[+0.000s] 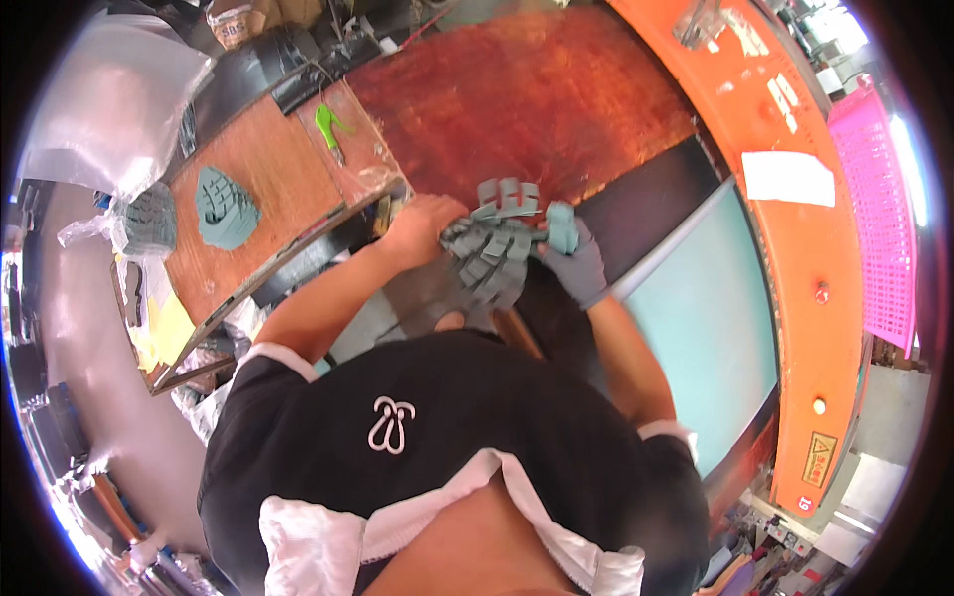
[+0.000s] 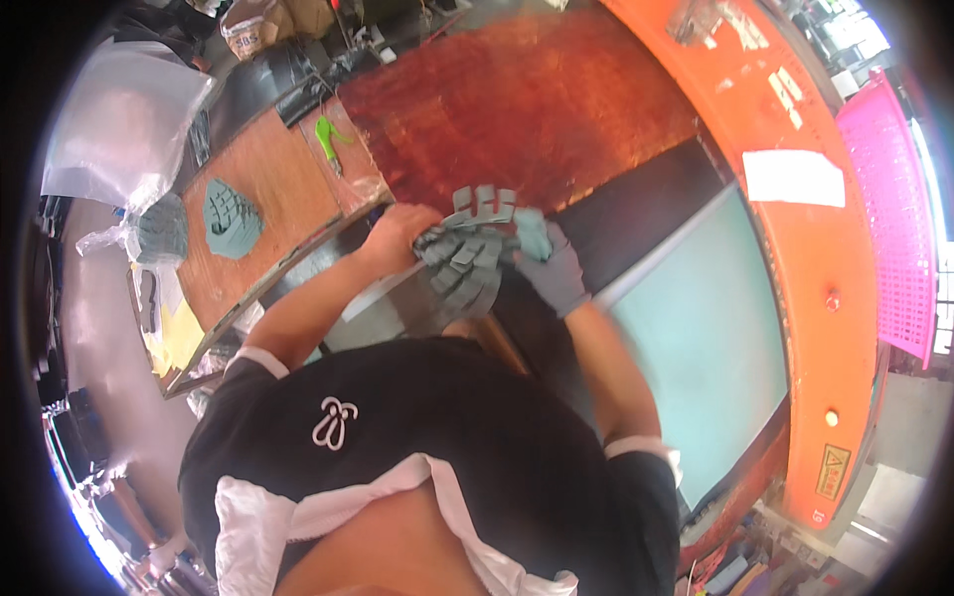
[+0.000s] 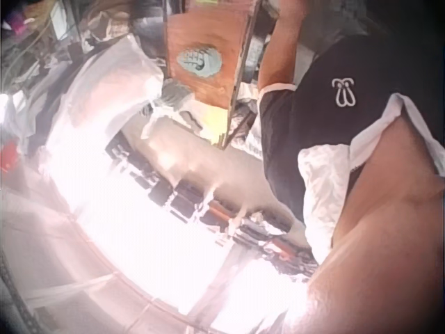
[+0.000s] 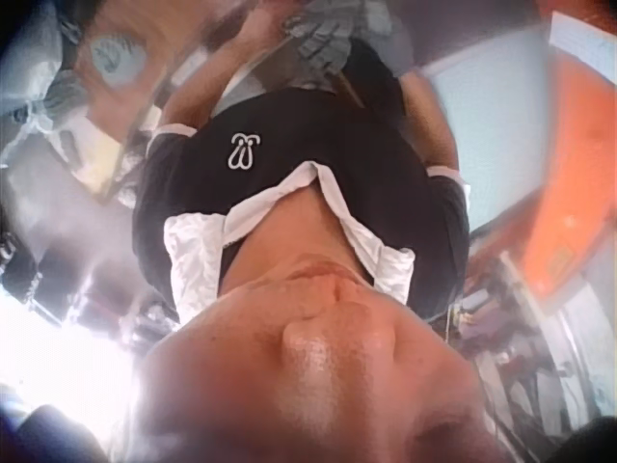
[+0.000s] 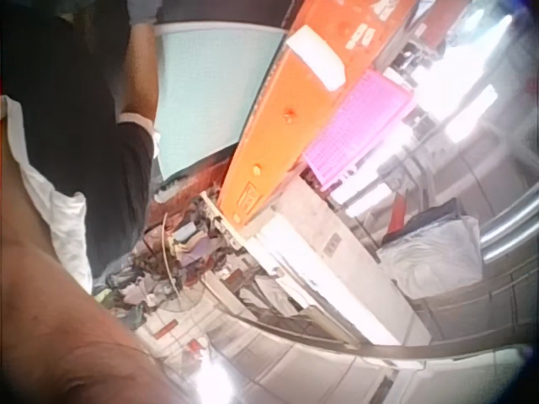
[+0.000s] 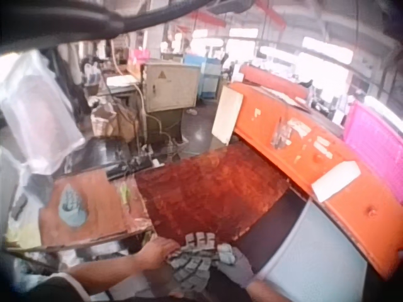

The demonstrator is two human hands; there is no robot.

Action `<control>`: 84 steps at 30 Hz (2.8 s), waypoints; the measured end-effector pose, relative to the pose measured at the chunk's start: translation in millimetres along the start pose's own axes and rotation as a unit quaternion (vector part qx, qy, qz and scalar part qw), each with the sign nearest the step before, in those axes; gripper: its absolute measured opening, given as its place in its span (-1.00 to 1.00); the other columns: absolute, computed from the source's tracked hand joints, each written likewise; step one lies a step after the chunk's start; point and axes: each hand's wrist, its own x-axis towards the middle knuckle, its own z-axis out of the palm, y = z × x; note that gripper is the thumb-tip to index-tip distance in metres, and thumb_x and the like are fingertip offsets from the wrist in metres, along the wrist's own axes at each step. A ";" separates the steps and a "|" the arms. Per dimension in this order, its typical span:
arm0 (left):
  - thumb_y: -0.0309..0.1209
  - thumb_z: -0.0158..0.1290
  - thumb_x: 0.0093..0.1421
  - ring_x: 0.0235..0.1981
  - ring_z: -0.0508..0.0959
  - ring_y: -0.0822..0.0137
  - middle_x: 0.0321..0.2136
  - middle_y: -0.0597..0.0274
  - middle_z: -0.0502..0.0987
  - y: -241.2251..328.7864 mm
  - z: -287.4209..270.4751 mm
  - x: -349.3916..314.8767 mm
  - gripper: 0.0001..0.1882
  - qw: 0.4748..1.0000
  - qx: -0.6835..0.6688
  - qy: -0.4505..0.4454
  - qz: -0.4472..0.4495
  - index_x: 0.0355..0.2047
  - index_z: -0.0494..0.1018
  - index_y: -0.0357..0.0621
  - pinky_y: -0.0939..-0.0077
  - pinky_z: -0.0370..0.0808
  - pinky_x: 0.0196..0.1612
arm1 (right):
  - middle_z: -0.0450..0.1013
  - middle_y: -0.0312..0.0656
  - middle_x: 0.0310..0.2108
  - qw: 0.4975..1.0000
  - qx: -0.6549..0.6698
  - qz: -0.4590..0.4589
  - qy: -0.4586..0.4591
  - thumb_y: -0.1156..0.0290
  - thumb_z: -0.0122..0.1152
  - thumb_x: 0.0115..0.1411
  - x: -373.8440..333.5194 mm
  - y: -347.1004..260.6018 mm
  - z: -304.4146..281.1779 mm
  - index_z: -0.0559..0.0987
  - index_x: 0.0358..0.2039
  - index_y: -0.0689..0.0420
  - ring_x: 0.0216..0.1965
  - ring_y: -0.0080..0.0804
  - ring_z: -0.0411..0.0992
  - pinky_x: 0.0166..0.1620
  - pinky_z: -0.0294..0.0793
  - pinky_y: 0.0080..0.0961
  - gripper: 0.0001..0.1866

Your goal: The person wipes a large light-blue sheet on a workbench with a cloth, then handles several light-blue molded pieces, folding and stacking them. The person also moves a white sheet and places it on the floor, then returns to wipe the blue sheet again.

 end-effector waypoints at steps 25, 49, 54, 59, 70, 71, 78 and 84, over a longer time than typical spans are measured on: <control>-0.40 0.16 -0.12 -0.07 0.42 0.20 -0.12 0.26 0.42 115.2 -120.3 122.9 -0.64 0.811 0.210 0.211 0.504 -0.25 0.39 0.06 0.14 0.31 0.09 | 0.41 -0.20 -0.21 0.981 0.132 -0.066 -0.126 0.33 0.38 -0.12 -13.1 -153.4 -3.4 0.36 -0.06 0.23 -0.14 -0.49 0.36 -0.07 0.37 -0.50 -0.39; -0.14 0.32 -0.19 0.11 0.30 0.21 0.07 0.09 0.31 129.7 -37.9 83.3 -0.04 0.671 -0.631 -0.378 -0.092 0.17 0.13 -0.26 0.31 0.19 0.19 | 0.36 -0.20 -0.32 0.990 -0.077 -0.089 0.074 0.27 0.25 0.04 -99.7 -129.0 -16.3 0.36 -0.17 0.20 -0.28 -0.49 0.34 -0.20 0.36 -0.50 -0.59; -0.07 0.25 -0.10 0.11 0.29 0.22 0.09 0.07 0.29 137.8 -40.0 87.6 -0.09 0.683 -0.593 -0.418 -0.086 0.17 0.14 -0.27 0.33 0.20 0.17 | 0.38 -0.17 -0.30 0.993 -0.060 -0.077 0.060 0.28 0.26 0.04 -99.1 -119.1 -21.7 0.37 -0.15 0.20 -0.25 -0.48 0.36 -0.18 0.38 -0.48 -0.58; -0.06 0.18 -0.02 0.11 0.30 0.23 0.10 0.07 0.29 138.8 -30.3 79.7 -0.17 0.673 -0.633 -0.359 -0.132 0.15 0.17 -0.29 0.31 0.24 0.15 | 0.38 -0.23 -0.28 0.996 -0.012 -0.056 0.074 0.31 0.27 0.04 -95.3 -111.8 -23.5 0.37 -0.13 0.20 -0.22 -0.53 0.34 -0.15 0.37 -0.51 -0.58; 0.18 -0.02 0.06 0.17 0.25 0.11 0.18 0.06 0.21 107.5 14.9 33.3 -0.10 0.444 -0.813 -0.339 -0.167 0.22 0.07 -0.19 0.13 0.15 0.21 | 0.39 -0.28 -0.28 0.996 0.020 -0.072 0.053 0.34 0.28 0.03 -89.6 -95.4 -30.7 0.39 -0.06 0.22 -0.22 -0.56 0.34 -0.14 0.36 -0.56 -0.53; 0.21 -0.04 0.06 0.18 0.24 0.10 0.19 0.05 0.19 109.9 16.3 29.7 -0.09 0.426 -0.826 -0.330 -0.165 0.23 0.05 -0.19 0.11 0.14 0.22 | 0.39 -0.28 -0.29 0.996 0.040 -0.062 0.060 0.34 0.28 0.03 -88.4 -93.9 -29.9 0.39 -0.06 0.22 -0.23 -0.56 0.35 -0.15 0.37 -0.56 -0.52; 0.35 -0.07 -0.02 0.22 0.18 0.01 0.22 -0.11 0.08 140.7 12.6 38.5 0.09 0.276 -0.884 -0.377 -0.015 0.28 -0.09 -0.19 0.04 0.13 0.22 | 0.43 -0.29 -0.28 0.988 0.139 -0.069 -0.022 0.43 0.18 0.09 -80.4 -97.2 -28.0 0.40 -0.04 0.22 -0.22 -0.58 0.37 -0.13 0.38 -0.54 -0.60; -0.06 0.05 0.13 -0.10 0.47 0.07 -0.19 0.02 0.44 150.4 3.0 60.0 -0.44 0.388 -0.861 -0.324 -0.066 -0.03 0.32 -0.25 0.16 0.35 0.02 | 0.38 -0.29 -0.18 0.979 0.193 -0.024 -0.065 0.33 0.12 0.13 -68.6 -110.1 -35.3 0.33 0.05 0.18 -0.14 -0.51 0.34 -0.04 0.33 -0.50 -0.53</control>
